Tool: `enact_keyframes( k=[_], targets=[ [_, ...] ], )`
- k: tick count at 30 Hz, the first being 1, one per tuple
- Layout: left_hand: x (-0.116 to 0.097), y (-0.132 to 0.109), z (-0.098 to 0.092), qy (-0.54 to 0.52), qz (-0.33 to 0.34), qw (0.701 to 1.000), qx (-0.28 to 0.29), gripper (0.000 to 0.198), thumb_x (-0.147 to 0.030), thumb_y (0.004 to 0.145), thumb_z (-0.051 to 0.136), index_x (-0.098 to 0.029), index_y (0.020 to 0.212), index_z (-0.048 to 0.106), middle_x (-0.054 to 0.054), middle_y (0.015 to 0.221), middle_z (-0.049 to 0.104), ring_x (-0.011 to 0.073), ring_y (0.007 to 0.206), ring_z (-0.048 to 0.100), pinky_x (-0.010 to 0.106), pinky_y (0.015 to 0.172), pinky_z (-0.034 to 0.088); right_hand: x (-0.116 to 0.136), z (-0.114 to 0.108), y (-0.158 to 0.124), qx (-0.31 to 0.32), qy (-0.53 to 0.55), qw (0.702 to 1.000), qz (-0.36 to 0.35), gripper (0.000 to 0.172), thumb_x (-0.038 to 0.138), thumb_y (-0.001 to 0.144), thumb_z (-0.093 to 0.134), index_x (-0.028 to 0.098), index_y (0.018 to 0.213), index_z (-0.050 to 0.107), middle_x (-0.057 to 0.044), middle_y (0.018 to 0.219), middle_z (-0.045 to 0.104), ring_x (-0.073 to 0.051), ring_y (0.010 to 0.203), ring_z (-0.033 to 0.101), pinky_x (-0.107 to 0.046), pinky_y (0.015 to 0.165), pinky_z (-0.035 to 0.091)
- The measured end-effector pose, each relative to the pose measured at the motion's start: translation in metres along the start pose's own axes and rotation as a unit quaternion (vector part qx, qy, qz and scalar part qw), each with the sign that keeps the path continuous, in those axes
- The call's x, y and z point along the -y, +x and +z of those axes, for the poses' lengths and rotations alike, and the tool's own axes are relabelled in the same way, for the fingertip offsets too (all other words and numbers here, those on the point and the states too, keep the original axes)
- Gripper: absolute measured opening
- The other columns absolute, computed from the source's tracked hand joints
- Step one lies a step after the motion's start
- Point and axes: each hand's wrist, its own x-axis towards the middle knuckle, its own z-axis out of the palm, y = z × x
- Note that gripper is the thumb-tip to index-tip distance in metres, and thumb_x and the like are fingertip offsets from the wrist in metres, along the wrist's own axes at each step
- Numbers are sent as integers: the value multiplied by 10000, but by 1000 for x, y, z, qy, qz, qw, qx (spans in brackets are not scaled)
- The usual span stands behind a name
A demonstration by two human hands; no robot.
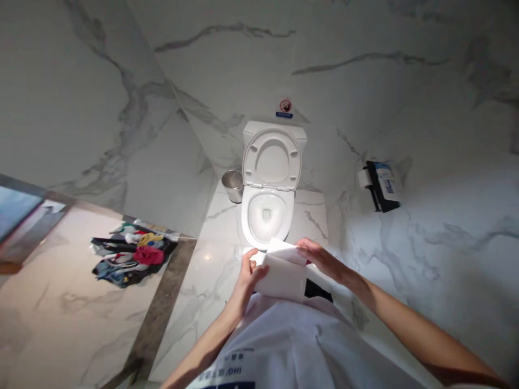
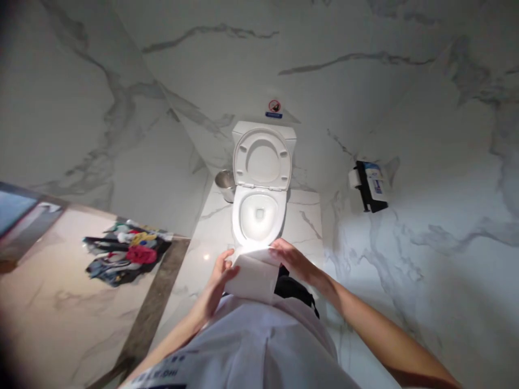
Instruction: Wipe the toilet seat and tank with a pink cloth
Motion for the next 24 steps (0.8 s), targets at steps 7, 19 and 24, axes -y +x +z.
enact_keyframes(
  k=[7, 19, 24],
  targets=[
    [-27, 0, -35, -87, -61, 958, 266, 380, -296, 717, 694, -161, 1073, 681, 62, 967, 627, 175, 946, 572, 244, 846, 437, 38, 11, -9, 30, 12, 999, -44, 410, 535, 822, 618, 135, 733, 615, -16, 701, 541, -132, 679, 475, -241, 625, 370],
    [-37, -26, 16, -29, 6, 994, 102, 449, -583, 731, 616, -138, 693, 565, -7, 606, 474, 111, 557, 386, 238, 542, 294, 65, 43, -22, -288, -330, 864, -247, 145, 238, 897, 612, 185, 763, 620, -15, 760, 611, -148, 741, 545, -264, 672, 361],
    [-28, -25, 16, 33, 142, 989, 31, 422, -544, 794, 464, -162, 616, 455, 10, 643, 441, 138, 657, 366, 264, 621, 342, 69, 63, -26, -179, -369, 868, -279, 116, 98, 813, 657, 213, 830, 651, -2, 827, 676, -176, 833, 585, -274, 732, 416]
  ],
)
